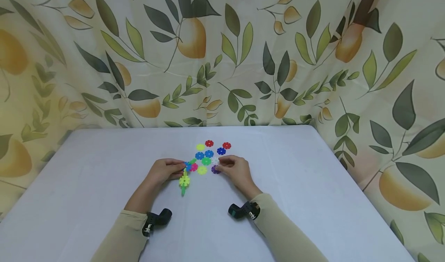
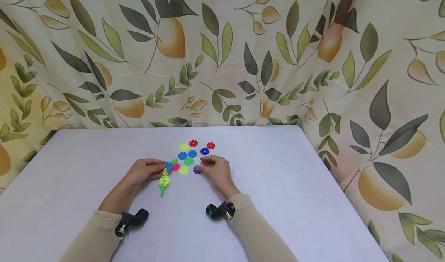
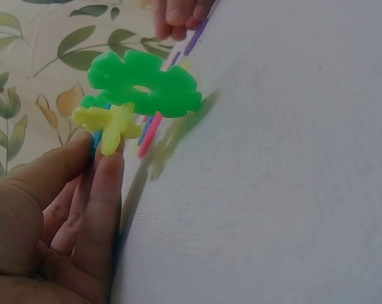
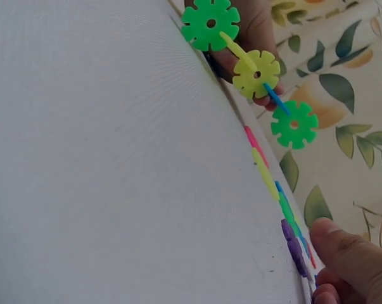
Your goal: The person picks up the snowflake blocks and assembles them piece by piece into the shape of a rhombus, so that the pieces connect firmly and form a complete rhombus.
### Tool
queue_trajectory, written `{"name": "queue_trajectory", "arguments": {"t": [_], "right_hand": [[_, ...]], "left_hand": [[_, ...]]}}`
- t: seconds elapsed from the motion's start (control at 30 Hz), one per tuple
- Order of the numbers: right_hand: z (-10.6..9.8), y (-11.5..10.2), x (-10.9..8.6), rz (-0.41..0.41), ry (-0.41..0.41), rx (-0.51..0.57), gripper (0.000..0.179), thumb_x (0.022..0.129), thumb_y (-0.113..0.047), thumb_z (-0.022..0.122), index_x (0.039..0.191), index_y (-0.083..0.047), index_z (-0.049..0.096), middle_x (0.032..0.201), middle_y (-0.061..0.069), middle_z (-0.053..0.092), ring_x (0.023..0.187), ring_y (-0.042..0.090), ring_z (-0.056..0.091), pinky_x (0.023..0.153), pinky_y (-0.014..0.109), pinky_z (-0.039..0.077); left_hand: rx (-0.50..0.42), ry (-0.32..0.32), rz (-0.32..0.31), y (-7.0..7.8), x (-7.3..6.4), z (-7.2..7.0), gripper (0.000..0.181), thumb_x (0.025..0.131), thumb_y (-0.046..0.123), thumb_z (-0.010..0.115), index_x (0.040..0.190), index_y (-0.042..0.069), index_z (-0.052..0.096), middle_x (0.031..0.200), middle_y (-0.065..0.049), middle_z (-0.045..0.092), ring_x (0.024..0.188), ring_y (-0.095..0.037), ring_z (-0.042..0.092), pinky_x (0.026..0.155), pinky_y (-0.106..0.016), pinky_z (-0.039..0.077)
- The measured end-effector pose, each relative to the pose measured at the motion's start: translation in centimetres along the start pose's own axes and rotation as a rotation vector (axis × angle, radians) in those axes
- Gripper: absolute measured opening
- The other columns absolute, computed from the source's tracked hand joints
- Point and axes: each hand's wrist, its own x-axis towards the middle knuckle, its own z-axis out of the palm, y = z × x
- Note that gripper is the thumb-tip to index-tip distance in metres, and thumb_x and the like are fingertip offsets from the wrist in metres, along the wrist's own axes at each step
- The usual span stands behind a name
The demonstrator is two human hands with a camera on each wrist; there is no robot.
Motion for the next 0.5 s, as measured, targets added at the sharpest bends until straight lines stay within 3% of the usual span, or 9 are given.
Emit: {"name": "queue_trajectory", "arguments": {"t": [0.23, 0.5], "right_hand": [[-0.21, 0.02, -0.17, -0.039, -0.020, -0.084, 0.031, 0.075, -0.020, 0.087, 0.103, -0.015, 0.077, 0.091, -0.002, 0.069, 0.078, 0.014, 0.058, 0.068, 0.021, 0.051], [-0.31, -0.29, -0.18, -0.075, -0.054, -0.159, 0.029, 0.077, -0.017, 0.085, 0.105, -0.015, 0.077, 0.092, -0.004, 0.072, 0.079, 0.011, 0.061, 0.072, 0.022, 0.054]], "left_hand": [[0.003, -0.015, 0.012, 0.06, -0.17, 0.10, 0.030, 0.093, 0.015, 0.069, 0.117, -0.004, 0.067, 0.101, -0.013, 0.072, 0.074, -0.010, 0.071, 0.072, -0.024, 0.059], [0.013, 0.000, -0.005, 0.04, -0.22, 0.18, 0.028, 0.093, 0.015, 0.069, 0.115, -0.001, 0.068, 0.099, -0.011, 0.072, 0.073, -0.010, 0.070, 0.071, -0.024, 0.059]]}}
